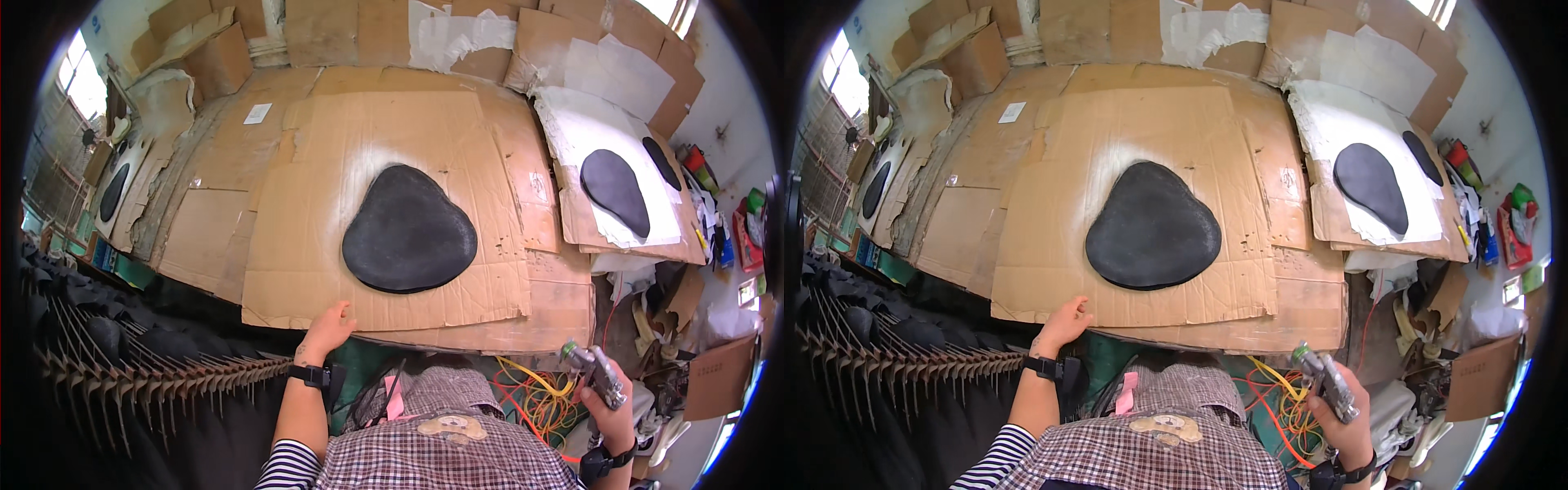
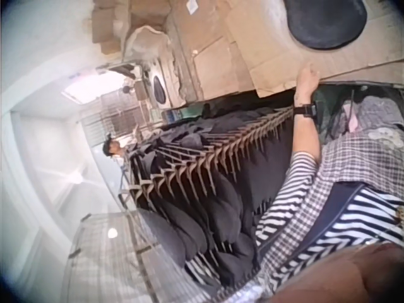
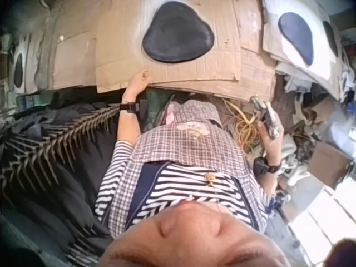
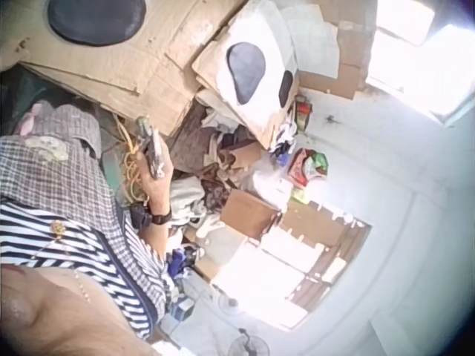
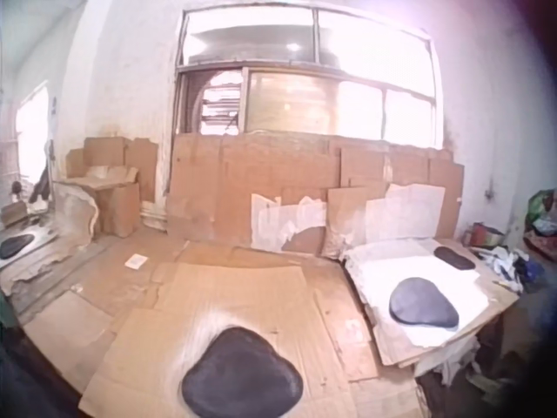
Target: The person picks up black shoe insoles from a cardboard-covered table and places them onto a vertical wire rack. The person handles the insoles one by one, inspecting them briefly before stacking them on the rack. The process is repeated continuously throughout the video.
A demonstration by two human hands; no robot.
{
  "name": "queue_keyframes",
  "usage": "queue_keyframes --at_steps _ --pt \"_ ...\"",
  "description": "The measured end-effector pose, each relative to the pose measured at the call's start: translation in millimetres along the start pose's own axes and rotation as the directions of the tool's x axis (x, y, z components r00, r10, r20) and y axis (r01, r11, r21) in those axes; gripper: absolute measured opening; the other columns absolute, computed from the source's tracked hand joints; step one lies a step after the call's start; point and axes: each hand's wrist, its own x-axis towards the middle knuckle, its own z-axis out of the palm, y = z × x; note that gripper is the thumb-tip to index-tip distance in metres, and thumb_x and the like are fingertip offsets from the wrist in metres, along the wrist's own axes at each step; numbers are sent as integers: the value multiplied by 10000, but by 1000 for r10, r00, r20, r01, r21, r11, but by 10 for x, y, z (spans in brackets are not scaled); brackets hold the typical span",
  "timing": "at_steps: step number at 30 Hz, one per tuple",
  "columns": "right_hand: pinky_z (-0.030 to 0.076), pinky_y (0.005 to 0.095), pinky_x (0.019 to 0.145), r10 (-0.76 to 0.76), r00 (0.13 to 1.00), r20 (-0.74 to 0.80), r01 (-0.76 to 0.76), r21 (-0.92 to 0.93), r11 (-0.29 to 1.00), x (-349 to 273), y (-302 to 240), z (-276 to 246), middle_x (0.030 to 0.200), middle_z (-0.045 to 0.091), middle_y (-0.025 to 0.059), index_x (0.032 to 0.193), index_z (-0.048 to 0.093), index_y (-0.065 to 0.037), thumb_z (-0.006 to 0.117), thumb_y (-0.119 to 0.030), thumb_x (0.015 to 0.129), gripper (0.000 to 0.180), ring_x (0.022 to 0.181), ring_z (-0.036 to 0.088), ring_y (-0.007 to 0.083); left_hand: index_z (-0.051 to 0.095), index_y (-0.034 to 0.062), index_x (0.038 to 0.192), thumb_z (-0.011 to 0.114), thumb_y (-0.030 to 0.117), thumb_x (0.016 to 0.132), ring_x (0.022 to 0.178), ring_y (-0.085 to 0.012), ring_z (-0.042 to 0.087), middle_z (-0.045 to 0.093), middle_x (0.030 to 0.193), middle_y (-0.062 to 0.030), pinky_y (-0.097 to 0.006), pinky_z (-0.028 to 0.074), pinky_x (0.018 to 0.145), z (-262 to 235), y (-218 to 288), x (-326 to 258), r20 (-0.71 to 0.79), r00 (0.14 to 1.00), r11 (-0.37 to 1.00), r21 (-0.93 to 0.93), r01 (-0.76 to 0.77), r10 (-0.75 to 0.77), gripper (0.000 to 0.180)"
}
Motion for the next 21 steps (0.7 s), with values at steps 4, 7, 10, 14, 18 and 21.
queue_keyframes --at_steps 4,7,10,14,18,21 --pt "495 255 667 71 980 186 -85 70 994 -19 44 -31 846 633 66 1270 491 39 725 -99 794 548 739 604 126 536 7 1223 624 244 822 980 -355 619 643 1042 -214 -413 485 857 26 -118 145 -29 999 1000 -14 -24 24 474" --pt "493 269 662 51 968 246 -90 151 984 110 -37 96 840 633 82 1270 493 26 722 -101 793 544 741 620 150 562 0 1186 625 211 811 907 -327 638 654 990 -199 -390 501 810 98 -163 254 -68 997 995 -99 -33 26 435" --pt "492 272 664 -93 986 139 65 190 980 313 -59 201 835 630 87 1244 496 32 730 -153 797 537 745 624 151 604 -5 1115 624 173 798 832 -300 650 667 921 -180 -366 512 759 219 -264 407 -169 985 983 -170 -75 46 364" --pt "501 279 676 -98 995 6 95 193 977 400 -130 217 819 624 83 1180 508 47 733 -235 807 519 740 623 158 648 -2 1018 617 133 787 788 -293 657 676 845 -170 -358 517 726 351 -368 617 -285 958 983 -174 -60 8 269" --pt "497 267 698 35 984 176 -41 35 999 342 -27 -42 829 634 62 1221 517 32 745 -136 784 521 750 606 120 660 3 978 605 123 786 762 -252 652 673 805 -134 -345 513 714 451 -401 803 -329 942 986 -169 4 -60 232" --pt "493 259 693 4 986 164 -6 11 1000 418 12 -69 836 636 49 1216 531 30 742 -108 775 508 754 602 104 659 18 988 598 107 783 792 -300 659 680 842 -161 -373 516 729 507 -421 1010 -364 926 984 -173 40 -102 232"
